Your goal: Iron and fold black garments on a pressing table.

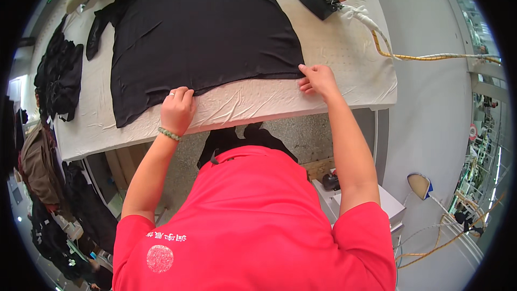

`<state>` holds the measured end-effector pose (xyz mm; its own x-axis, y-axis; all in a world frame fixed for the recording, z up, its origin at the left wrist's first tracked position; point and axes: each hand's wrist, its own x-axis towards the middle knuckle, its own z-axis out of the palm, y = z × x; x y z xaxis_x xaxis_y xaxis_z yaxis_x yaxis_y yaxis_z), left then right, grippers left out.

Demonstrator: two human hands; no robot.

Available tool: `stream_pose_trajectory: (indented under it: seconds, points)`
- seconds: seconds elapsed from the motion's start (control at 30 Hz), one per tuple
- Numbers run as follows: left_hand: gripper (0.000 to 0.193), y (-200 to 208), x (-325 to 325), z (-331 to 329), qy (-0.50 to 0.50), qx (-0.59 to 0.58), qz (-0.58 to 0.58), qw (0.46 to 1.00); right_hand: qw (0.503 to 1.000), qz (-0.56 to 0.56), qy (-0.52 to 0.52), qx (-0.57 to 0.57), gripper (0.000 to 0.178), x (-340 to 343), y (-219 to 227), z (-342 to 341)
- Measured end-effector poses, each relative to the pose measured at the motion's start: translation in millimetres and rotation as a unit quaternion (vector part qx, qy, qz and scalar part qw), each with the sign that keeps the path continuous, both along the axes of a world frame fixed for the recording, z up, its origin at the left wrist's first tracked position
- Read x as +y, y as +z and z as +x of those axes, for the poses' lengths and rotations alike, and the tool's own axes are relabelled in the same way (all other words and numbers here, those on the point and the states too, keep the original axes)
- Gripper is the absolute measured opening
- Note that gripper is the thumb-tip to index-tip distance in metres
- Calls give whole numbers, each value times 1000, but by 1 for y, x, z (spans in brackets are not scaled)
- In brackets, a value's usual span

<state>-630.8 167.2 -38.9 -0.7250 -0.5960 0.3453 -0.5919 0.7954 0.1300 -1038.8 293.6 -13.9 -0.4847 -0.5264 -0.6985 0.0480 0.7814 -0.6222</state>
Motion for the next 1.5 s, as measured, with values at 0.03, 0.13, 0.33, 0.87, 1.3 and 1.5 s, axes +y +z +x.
stream_pose_trajectory:
  seconds: [0.03, 0.13, 0.33, 0.87, 1.3, 1.5]
  points:
    - [16, 0, -2, -1, -3, -18, -6, 1000, 999, -11, 16, -30, 32, 0, 5, -4]
    - [11, -1, -5, -3, 0, -60, -16, 998, 996, -69, 47, -44, 29, 5, 14, -20]
    - [6, -4, -7, -3, -28, -37, -62, 997, 984, -100, 144, 25, 20, 14, -13, -38]
    - [15, 13, 1, 10, 29, 88, 53, 994, 779, -280, 321, 460, 18, -22, 13, 69]
    - [10, 0, -19, 19, 13, 64, 90, 994, 660, -394, 500, 399, 11, -109, -25, 215]
    - [9, 0, -20, 17, 10, 70, 97, 993, 632, -406, 532, 391, 12, -112, -22, 209]
